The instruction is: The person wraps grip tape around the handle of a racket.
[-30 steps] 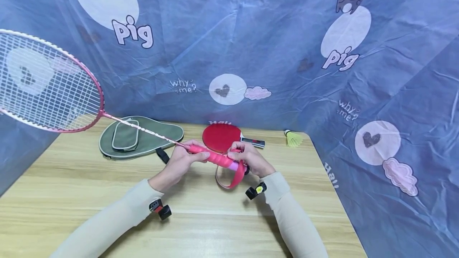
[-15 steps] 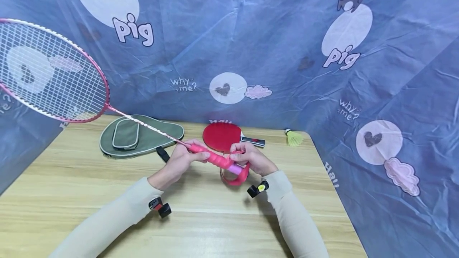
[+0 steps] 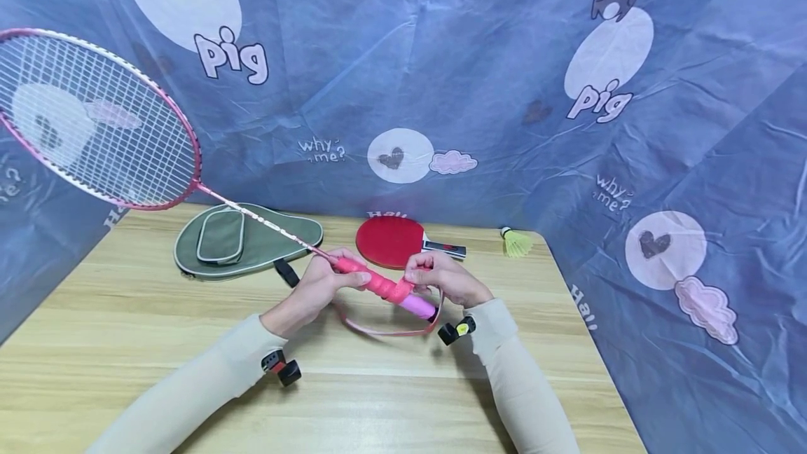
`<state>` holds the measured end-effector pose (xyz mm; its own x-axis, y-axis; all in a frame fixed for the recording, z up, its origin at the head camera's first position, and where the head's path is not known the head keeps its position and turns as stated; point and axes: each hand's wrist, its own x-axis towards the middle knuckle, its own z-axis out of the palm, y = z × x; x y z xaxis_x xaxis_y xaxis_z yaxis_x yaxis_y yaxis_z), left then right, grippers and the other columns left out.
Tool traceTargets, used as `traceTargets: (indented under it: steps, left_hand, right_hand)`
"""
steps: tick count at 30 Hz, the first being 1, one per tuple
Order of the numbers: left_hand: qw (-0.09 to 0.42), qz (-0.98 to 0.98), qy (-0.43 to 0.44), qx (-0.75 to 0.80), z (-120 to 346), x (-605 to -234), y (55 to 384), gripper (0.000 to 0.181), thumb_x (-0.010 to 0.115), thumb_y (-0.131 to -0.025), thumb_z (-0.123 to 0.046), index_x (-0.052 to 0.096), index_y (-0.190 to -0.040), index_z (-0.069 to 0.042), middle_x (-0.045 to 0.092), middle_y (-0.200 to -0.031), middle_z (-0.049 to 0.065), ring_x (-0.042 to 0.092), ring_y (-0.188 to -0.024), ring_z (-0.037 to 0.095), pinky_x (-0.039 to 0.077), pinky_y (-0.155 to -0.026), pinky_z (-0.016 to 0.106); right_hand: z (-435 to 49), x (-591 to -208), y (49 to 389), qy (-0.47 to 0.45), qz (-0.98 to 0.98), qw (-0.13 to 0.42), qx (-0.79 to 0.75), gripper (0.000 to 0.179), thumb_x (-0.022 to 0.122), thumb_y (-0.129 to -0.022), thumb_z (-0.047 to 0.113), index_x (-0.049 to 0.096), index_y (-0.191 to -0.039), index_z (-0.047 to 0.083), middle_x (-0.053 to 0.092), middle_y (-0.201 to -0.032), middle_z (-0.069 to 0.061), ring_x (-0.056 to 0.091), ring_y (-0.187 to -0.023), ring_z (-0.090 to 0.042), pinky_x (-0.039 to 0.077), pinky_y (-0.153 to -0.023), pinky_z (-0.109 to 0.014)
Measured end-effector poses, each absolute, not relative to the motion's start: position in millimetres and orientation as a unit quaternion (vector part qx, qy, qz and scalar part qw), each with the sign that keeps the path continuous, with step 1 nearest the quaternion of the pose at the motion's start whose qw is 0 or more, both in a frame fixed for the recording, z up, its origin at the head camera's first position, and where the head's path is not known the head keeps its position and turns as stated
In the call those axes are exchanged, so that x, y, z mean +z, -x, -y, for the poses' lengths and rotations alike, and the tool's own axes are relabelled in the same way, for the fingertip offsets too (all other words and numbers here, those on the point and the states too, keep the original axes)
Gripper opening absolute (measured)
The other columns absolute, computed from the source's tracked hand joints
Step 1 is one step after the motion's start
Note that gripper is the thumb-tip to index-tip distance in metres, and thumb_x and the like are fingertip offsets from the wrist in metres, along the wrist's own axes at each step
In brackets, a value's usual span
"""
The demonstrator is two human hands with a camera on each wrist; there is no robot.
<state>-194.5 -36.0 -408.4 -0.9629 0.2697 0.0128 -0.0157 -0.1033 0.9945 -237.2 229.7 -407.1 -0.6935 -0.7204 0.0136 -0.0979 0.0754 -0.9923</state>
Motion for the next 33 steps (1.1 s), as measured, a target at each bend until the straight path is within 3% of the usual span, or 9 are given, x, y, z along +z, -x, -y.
traceTargets:
  steps: [2, 6, 12, 21, 26, 33]
  left_hand:
    - [0.097, -0.660, -0.094, 0.739, 36.4, -408.2, 194.8, 0.027, 0.075, -0.085, -0.002, 0.065, -0.109, 0.007, 0.073, -0.079, -0.006, 0.070, -0.070, 0.011, 0.059, -0.075, 0.026]
    - [0.098, -0.650, -0.092, 0.748, 38.1, -407.1, 195.2, 0.031, 0.076, -0.085, -0.003, 0.064, -0.111, 0.009, 0.073, -0.079, -0.006, 0.071, -0.069, 0.010, 0.059, -0.076, 0.025]
    - [0.088, -0.644, -0.102, 0.753, 40.1, -405.4, 195.2, 0.031, 0.077, -0.083, -0.001, 0.065, -0.110, 0.008, 0.072, -0.076, -0.010, 0.068, -0.072, 0.007, 0.053, -0.074, 0.022]
    - [0.077, -0.649, -0.102, 0.750, 41.6, -406.4, 196.9, 0.028, 0.082, -0.079, -0.005, 0.072, -0.105, -0.001, 0.074, -0.085, -0.004, 0.062, -0.088, 0.014, 0.048, -0.078, 0.026]
    - [0.091, -0.646, -0.097, 0.752, 41.7, -404.2, 196.8, 0.025, 0.079, -0.079, -0.003, 0.074, -0.103, -0.006, 0.074, -0.087, -0.005, 0.061, -0.093, 0.015, 0.047, -0.081, 0.028]
    - [0.095, -0.636, -0.115, 0.757, 41.8, -401.9, 195.6, 0.030, 0.076, -0.077, 0.002, 0.073, -0.107, 0.001, 0.075, -0.090, -0.008, 0.062, -0.098, 0.015, 0.048, -0.080, 0.027]
  right_hand:
    - [-229.3, -407.1, 237.3, 0.292, -0.701, 0.240, -0.605, 0.015, 0.057, -0.096, 0.003, 0.059, -0.082, 0.006, 0.059, -0.069, 0.006, 0.048, -0.056, -0.008, 0.035, -0.048, -0.029]
    - [-227.3, -407.8, 237.6, 0.267, -0.730, 0.215, -0.592, 0.013, 0.059, -0.096, 0.003, 0.063, -0.084, 0.008, 0.067, -0.075, 0.006, 0.056, -0.063, -0.008, 0.048, -0.057, -0.024]
    - [-222.2, -408.1, 237.0, 0.229, -0.756, 0.191, -0.583, 0.014, 0.061, -0.096, 0.005, 0.065, -0.083, 0.009, 0.069, -0.080, 0.007, 0.065, -0.074, -0.008, 0.059, -0.066, -0.029]
    - [-215.8, -412.5, 235.3, 0.185, -0.761, 0.160, -0.600, 0.017, 0.064, -0.095, 0.011, 0.063, -0.077, 0.012, 0.056, -0.070, 0.008, 0.051, -0.065, -0.007, 0.044, -0.058, -0.020]
    - [-215.8, -414.5, 234.8, 0.185, -0.761, 0.151, -0.604, 0.017, 0.066, -0.092, 0.011, 0.063, -0.076, 0.013, 0.056, -0.068, 0.009, 0.050, -0.062, -0.006, 0.041, -0.054, -0.019]
    - [-218.5, -413.8, 235.9, 0.199, -0.732, 0.192, -0.622, 0.015, 0.064, -0.091, 0.008, 0.061, -0.078, 0.013, 0.057, -0.065, 0.010, 0.045, -0.056, -0.005, 0.037, -0.049, -0.018]
